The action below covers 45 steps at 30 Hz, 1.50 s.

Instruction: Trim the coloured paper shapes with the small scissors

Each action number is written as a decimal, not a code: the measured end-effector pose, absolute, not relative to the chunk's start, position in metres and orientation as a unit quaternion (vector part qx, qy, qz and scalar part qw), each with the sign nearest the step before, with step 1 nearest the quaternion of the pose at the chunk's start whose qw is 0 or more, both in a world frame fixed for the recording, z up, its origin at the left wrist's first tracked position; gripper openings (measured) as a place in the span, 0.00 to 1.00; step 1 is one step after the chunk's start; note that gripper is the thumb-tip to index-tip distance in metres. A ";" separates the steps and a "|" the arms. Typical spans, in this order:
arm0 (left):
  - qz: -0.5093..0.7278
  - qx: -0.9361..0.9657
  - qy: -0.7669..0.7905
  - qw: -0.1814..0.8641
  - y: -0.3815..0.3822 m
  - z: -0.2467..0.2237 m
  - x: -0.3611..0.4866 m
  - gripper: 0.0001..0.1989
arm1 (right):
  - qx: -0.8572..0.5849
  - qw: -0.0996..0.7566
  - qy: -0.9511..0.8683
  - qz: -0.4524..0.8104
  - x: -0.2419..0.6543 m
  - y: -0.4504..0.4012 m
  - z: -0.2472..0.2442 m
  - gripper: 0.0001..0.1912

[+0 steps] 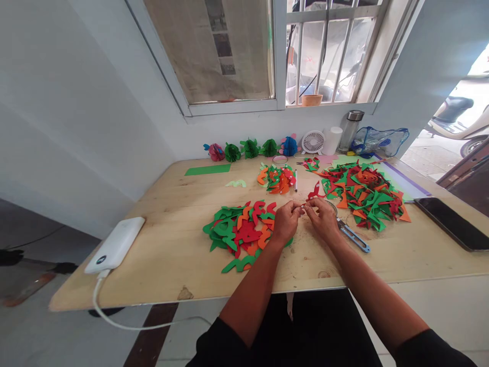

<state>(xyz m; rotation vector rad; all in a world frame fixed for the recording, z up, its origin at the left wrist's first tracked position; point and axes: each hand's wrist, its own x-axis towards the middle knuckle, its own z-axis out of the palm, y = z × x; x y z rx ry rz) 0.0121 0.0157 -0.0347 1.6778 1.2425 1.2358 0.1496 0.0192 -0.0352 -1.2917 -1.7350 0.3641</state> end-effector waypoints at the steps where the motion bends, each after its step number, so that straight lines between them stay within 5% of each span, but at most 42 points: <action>1: 0.482 0.643 0.475 0.358 0.016 -0.035 0.012 0.09 | -0.525 0.456 -0.702 0.152 0.150 0.019 -0.035 0.09; 45: 0.451 0.667 0.505 0.311 0.013 -0.031 0.011 0.08 | -0.545 0.447 -0.696 0.139 0.145 0.014 -0.029 0.10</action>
